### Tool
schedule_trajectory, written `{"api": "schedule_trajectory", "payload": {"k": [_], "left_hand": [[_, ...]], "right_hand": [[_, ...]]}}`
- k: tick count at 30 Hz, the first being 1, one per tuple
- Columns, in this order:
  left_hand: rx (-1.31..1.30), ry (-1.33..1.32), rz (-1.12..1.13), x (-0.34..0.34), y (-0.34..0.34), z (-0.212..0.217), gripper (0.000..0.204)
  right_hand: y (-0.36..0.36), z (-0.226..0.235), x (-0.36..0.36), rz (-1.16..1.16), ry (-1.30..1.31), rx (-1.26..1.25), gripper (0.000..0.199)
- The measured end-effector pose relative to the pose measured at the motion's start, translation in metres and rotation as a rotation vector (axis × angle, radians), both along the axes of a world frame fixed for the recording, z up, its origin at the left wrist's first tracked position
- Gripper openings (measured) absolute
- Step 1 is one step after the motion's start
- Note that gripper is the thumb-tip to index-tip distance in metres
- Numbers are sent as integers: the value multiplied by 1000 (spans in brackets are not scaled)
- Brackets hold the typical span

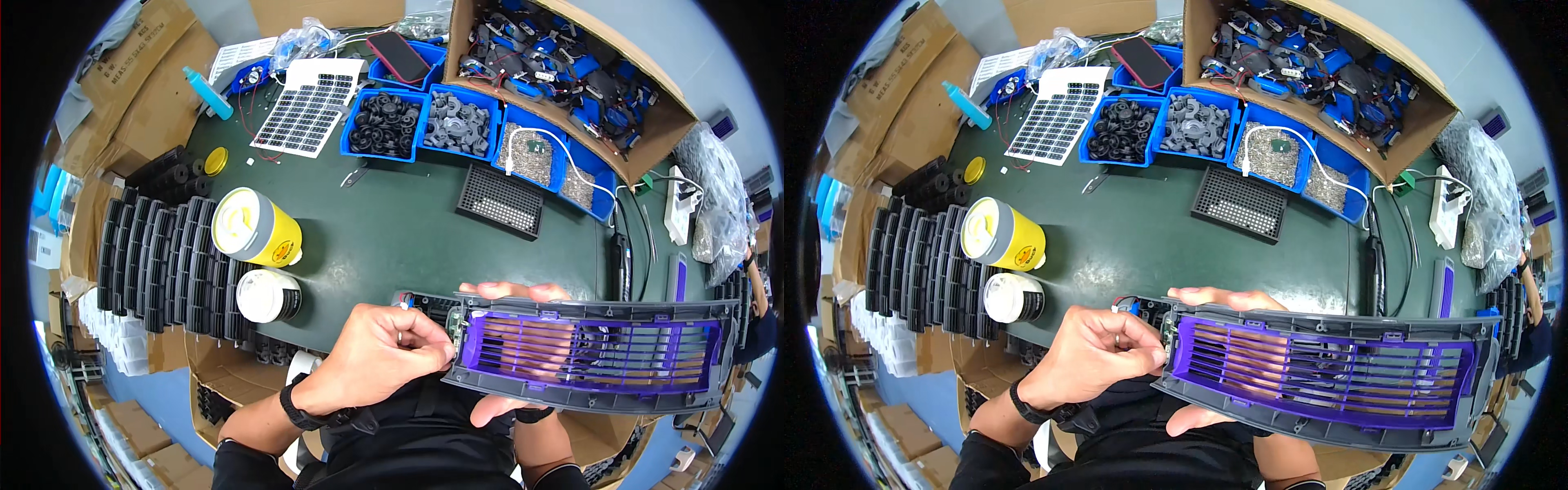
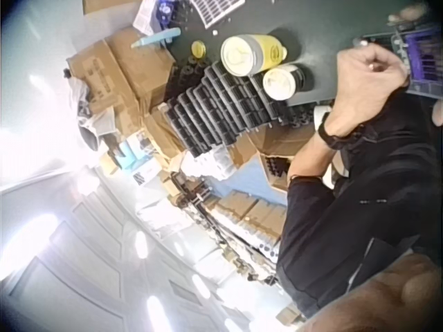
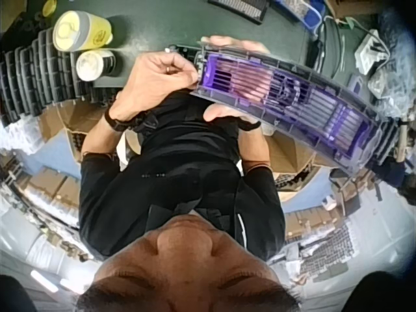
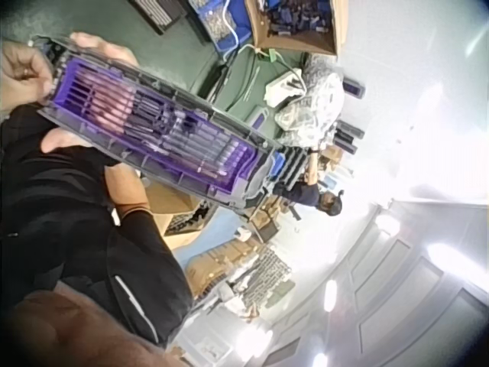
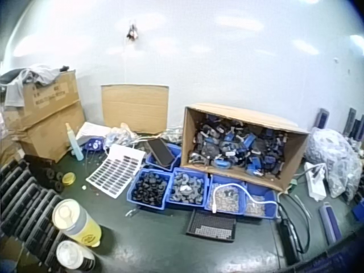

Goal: The person assembles a grey electronic device by inserting a purple internal component and connecting wires. They use a power drill to secure the casing with screws and place the finished unit into a cardboard box.

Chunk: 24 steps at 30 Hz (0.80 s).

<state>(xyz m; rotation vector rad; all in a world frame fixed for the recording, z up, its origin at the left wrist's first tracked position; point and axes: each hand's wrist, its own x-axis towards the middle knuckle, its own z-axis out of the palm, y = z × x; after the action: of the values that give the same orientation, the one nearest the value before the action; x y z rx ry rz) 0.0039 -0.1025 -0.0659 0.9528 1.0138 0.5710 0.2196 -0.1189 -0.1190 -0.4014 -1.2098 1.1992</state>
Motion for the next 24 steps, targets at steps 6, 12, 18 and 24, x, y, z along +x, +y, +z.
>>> {"api": "schedule_trajectory", "payload": {"k": [6,12,18,24], "left_hand": [[4,26,-7,-1,0,1,9],[97,62,-32,-4,1,5,11],[261,205,130,-41,-11,27,11],[588,192,290,-26,3,-16,19]], "right_hand": [[0,0,1,-6,-39,26,125],[-1,-2,-3,-26,-23,0,125],[-1,-5,-3,-36,-65,-41,125],[0,-1,-2,-49,-95,-62,125]]}}
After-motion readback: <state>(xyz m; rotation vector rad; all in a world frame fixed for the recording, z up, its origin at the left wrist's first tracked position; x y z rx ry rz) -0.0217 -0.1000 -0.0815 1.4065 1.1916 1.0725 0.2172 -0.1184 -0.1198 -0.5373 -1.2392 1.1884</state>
